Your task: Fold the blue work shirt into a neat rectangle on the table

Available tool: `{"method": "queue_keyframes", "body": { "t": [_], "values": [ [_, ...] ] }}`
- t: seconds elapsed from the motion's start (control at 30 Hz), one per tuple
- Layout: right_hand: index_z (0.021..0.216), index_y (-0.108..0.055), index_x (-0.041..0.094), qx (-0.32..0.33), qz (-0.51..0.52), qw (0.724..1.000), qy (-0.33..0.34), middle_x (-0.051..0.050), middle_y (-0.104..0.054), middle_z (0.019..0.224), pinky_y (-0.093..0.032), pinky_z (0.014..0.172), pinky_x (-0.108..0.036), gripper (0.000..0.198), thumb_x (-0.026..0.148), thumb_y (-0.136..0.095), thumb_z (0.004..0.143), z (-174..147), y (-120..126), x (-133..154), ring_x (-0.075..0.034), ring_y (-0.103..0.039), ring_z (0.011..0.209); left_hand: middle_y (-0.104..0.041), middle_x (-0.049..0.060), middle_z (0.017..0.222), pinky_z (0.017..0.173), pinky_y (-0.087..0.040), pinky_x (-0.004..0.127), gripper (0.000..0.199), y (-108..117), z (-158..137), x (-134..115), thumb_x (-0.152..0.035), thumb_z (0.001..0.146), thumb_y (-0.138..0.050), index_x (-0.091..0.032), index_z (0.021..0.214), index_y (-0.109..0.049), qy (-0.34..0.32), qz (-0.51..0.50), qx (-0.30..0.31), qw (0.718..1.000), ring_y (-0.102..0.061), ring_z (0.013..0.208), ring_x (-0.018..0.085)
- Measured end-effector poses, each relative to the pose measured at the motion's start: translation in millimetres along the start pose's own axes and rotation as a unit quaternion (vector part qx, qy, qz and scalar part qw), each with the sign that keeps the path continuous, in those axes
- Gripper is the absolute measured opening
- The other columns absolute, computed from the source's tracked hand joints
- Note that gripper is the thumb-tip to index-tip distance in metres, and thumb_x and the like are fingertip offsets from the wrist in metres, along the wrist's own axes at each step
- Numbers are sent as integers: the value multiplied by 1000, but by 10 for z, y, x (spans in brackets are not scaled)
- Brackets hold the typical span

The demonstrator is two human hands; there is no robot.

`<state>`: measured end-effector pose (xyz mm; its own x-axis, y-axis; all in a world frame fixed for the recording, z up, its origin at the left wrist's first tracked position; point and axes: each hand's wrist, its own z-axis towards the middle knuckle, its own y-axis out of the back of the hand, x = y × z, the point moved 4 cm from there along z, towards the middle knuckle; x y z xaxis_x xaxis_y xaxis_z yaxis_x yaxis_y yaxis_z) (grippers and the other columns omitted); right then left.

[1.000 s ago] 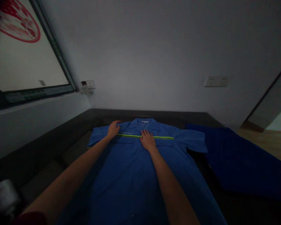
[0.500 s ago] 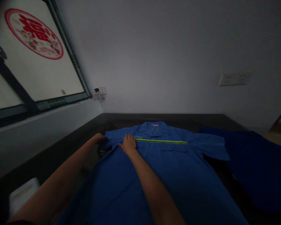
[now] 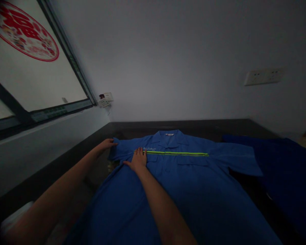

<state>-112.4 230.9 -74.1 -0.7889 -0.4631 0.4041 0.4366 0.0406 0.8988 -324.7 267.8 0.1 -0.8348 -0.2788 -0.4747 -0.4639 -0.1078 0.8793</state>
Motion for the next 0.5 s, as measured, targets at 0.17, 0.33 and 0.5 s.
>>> {"method": "queue_keyframes", "body": {
  "t": [0.17, 0.33, 0.5],
  "values": [
    [139, -32, -1, -8, -1, 1000, 2, -23, -26, 147, 1, 110, -49, 93, 71, -31, 79, -34, 0, 23, -32, -17, 138, -67, 6, 91, 84, -44, 30, 15, 197, -15, -514, -28, 75, -57, -17, 84, -63, -98, 92, -39, 990, -61, 95, 24],
    [133, -43, 3, -62, 103, 993, -11, -23, -39, 140, -8, 110, -48, 67, 49, -44, 84, 52, 19, -11, -32, -28, 134, -63, 7, 112, 89, -43, 29, 34, 3, -318, -1159, -30, 82, -53, -20, 114, -55, -210, 149, -45, 965, -59, 103, 22],
    [126, -52, 13, -155, 267, 944, -117, -14, -62, 118, -39, 94, -33, 43, 23, -31, 89, 310, 241, -498, -22, -57, 109, -65, 8, 108, 80, -47, 33, 37, -530, -753, -1459, -29, 88, -45, -26, 124, -48, -194, 232, -35, 953, -62, 97, 24]
  ]
}}
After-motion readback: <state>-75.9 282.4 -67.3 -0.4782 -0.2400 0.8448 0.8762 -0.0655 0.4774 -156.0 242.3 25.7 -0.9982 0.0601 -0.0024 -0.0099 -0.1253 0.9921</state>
